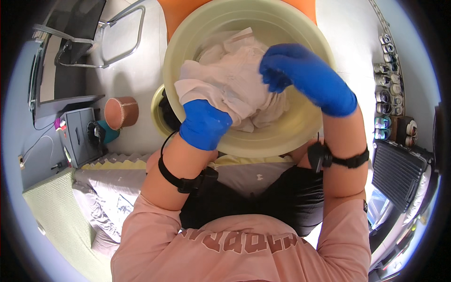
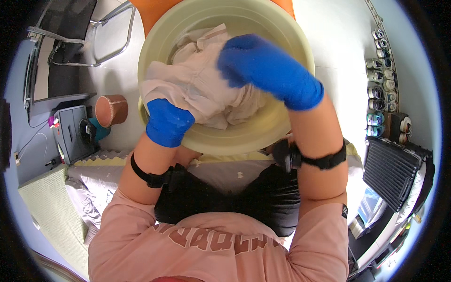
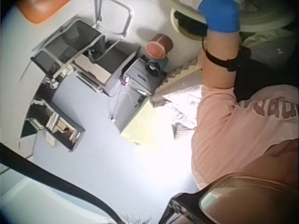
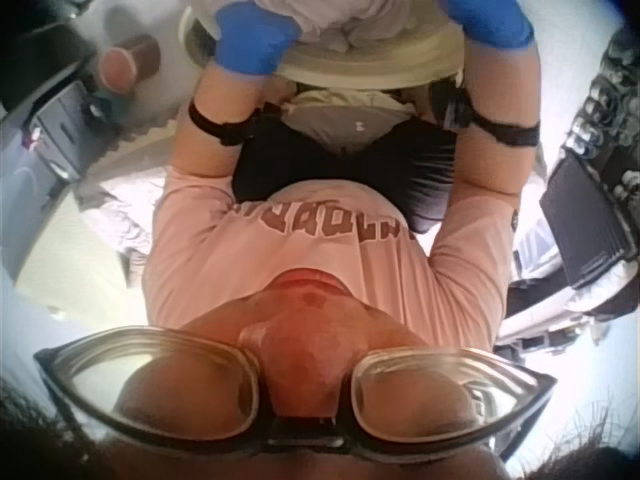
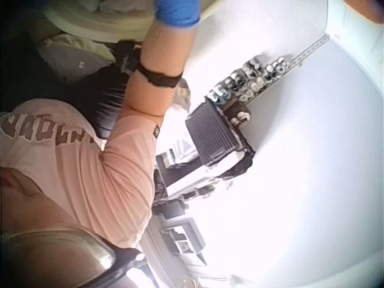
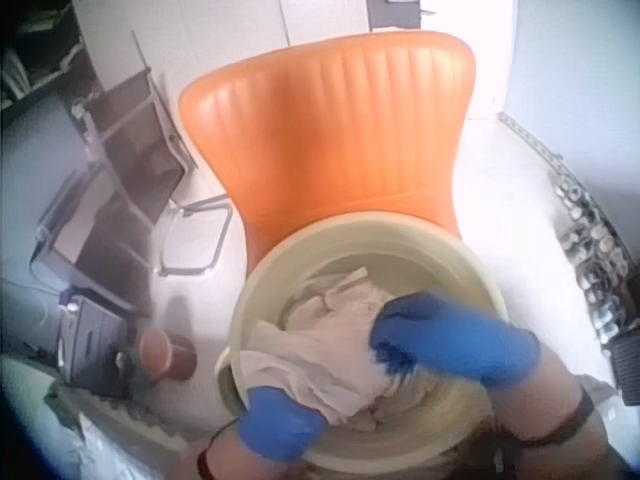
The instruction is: Hand washing a white cloth in a basin with detergent.
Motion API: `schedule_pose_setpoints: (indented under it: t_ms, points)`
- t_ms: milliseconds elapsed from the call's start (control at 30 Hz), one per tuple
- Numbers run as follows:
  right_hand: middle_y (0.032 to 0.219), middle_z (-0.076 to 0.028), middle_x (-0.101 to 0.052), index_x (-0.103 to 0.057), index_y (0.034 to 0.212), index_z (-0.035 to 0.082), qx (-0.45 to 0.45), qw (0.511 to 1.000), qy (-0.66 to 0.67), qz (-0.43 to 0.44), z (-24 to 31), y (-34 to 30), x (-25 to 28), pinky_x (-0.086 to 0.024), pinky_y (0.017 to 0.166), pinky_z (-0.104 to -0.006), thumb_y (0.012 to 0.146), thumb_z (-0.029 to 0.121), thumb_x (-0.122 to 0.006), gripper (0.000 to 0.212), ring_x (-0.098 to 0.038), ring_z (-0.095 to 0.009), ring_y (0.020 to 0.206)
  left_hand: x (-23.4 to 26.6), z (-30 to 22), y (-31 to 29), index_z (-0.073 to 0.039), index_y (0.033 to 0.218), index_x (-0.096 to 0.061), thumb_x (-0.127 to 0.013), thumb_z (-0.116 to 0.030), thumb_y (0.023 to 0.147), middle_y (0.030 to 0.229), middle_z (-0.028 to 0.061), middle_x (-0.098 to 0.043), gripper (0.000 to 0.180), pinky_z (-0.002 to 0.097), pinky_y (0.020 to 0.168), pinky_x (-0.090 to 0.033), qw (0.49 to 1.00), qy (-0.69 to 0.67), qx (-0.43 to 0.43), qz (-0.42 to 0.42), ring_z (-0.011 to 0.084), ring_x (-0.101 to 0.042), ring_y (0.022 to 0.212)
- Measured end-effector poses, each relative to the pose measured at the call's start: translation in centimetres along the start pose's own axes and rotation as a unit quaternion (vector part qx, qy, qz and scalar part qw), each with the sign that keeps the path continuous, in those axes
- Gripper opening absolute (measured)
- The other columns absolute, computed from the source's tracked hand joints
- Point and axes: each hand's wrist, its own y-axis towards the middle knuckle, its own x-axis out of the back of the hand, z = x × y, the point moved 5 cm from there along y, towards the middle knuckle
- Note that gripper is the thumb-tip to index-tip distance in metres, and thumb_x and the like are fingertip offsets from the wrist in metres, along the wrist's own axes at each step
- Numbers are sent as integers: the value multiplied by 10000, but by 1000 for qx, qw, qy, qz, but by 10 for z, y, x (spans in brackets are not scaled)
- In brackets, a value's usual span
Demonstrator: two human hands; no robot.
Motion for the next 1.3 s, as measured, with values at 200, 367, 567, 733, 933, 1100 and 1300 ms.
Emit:
schedule_pose_setpoints:
  t_ms: [200, 367, 567, 733, 933, 1100, 1300]
  points:
    - [971, -115, -679, -650, 1075, -27, 183, 968, -155, -73, 34, -18, -25, -497, 873, -285, 924, 88, -546, 217, -649, -177, 927, -15, 15, -4, -64, 1438, -355, -279, -448, 984, 1460, 138, -403, 600, 430, 1107, -313, 996, -74, 52, 12, 306, -404, 1306]
    - [840, -175, -673, -663, 960, -28, 69, 959, -160, -225, -30, 4, 53, -507, 773, -335, 890, 151, -529, 234, -642, -263, 776, -25, 17, 0, -66, 1428, -377, -306, -456, 971, 1450, 126, -422, 604, 412, 1087, -342, 995, -87, 55, 4, 287, -431, 1285]
    - [786, -76, -626, -619, 859, -16, -137, 916, -373, -44, -101, 38, 46, -470, 633, -285, 882, 192, -549, 220, -576, -149, 684, -19, 20, 6, -63, 1397, -411, -313, -500, 958, 1414, 120, -459, 627, 418, 1071, -365, 994, -96, 56, -2, 284, -453, 1264]
    - [734, -70, -609, -620, 832, -21, -63, 991, -114, 7, -44, 17, 27, -473, 603, -277, 895, 188, -544, 231, -566, -156, 626, 1, 22, 10, -52, 1362, -438, -298, -570, 947, 1354, 131, -501, 678, 443, 1052, -384, 994, -94, 49, -28, 301, -467, 1234]
    - [889, -119, -680, -672, 994, -28, 163, 981, -94, -43, 11, -7, -24, -515, 774, -318, 864, 137, -581, 229, -651, -198, 813, -19, 31, 3, -52, 1358, -442, -311, -611, 931, 1309, 115, -529, 716, 418, 985, -432, 995, -88, 50, 3, 286, -495, 1155]
    - [942, -170, -691, -678, 1043, 13, 141, 976, -89, -144, -12, 2, 13, -508, 821, -384, 896, 140, -549, 233, -657, -323, 892, -9, 26, -1, -78, 1380, -426, -314, -619, 925, 1314, 60, -542, 716, 336, 760, -498, 978, -183, 71, 66, 225, -539, 1001]
    - [911, -120, -675, -652, 990, -25, -58, 887, -429, -161, -96, 36, 57, -499, 762, -310, 918, 211, -532, 274, -634, -199, 830, -11, 28, 3, -120, 1391, -429, -310, -620, 927, 1361, 54, -532, 693, 305, 650, -472, 989, -118, 60, -69, 197, -542, 886]
